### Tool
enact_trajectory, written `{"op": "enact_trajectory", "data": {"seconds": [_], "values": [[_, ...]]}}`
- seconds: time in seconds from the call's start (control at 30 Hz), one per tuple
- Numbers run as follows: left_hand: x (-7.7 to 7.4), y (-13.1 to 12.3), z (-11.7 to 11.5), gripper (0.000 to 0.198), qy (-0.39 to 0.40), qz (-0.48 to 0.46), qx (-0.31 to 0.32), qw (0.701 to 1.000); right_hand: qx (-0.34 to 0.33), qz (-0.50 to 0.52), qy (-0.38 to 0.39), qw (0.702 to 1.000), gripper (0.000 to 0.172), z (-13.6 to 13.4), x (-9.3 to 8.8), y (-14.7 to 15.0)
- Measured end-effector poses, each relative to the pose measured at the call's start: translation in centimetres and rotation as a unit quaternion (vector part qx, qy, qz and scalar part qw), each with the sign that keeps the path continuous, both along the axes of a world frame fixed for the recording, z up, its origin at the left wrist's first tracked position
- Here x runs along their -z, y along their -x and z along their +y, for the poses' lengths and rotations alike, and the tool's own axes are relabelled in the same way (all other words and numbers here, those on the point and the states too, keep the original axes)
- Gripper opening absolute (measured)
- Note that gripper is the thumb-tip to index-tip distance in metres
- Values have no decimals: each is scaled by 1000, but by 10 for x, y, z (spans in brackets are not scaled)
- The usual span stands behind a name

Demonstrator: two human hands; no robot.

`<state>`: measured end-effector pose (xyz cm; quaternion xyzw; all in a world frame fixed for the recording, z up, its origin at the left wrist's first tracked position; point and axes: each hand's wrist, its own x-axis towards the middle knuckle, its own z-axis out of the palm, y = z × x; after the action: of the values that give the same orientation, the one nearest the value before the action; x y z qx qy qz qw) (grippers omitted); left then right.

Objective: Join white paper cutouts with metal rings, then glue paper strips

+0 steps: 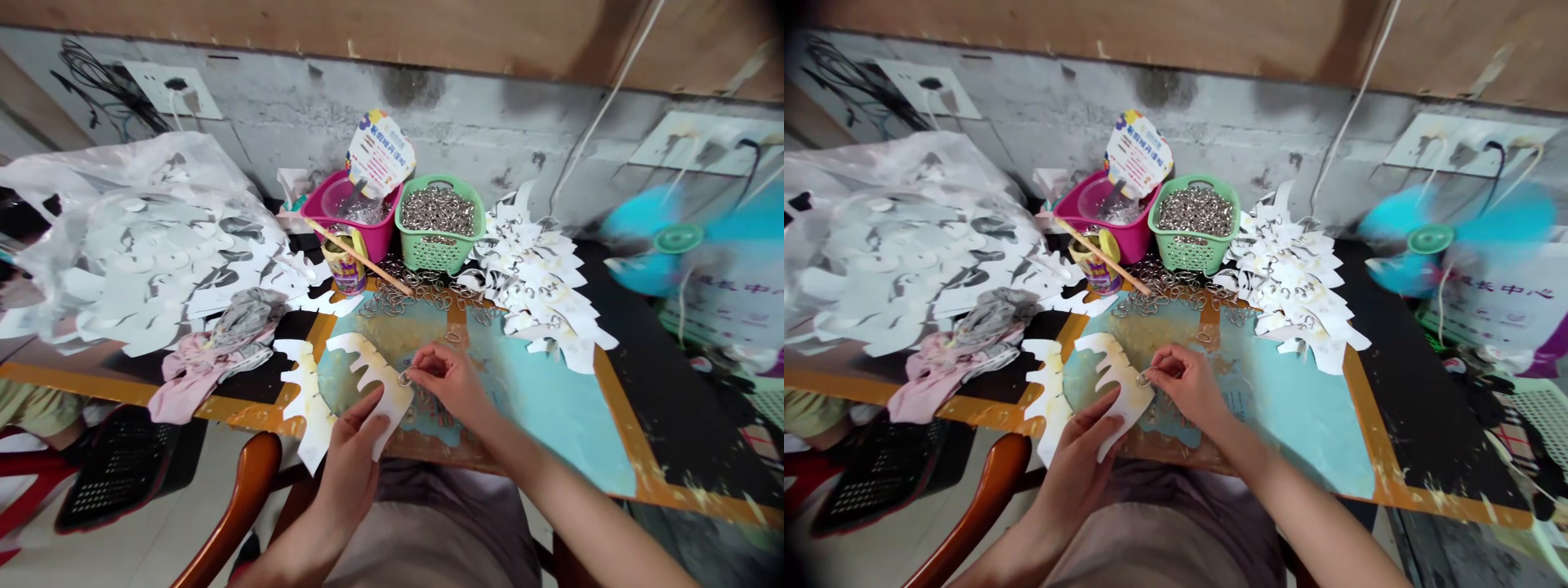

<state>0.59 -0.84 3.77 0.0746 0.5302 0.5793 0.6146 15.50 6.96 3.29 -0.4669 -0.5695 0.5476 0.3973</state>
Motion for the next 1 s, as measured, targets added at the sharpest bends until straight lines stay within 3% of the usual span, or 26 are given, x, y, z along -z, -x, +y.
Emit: {"op": "enact_trajectory", "data": {"seconds": [0.1,0.5,0.7,0.87,1.0], "values": [[-1,-2,-3,47,15,-34,13,999,2,-22,4,1000,15,-3,1,-1],[1,-7,-13,56,27,-24,35,999,-46,-106,-11,993,13,-19,-4,-15],[5,-13,-22,56,15,22,52,998,-50,-141,-25,988,13,-25,-1,-21],[15,-22,-35,61,-25,5,99,995,-52,-132,-17,990,8,-32,-2,-33],[17,-25,-46,63,-69,-30,198,977,-72,-180,-56,979,7,-38,-6,-48]]}}
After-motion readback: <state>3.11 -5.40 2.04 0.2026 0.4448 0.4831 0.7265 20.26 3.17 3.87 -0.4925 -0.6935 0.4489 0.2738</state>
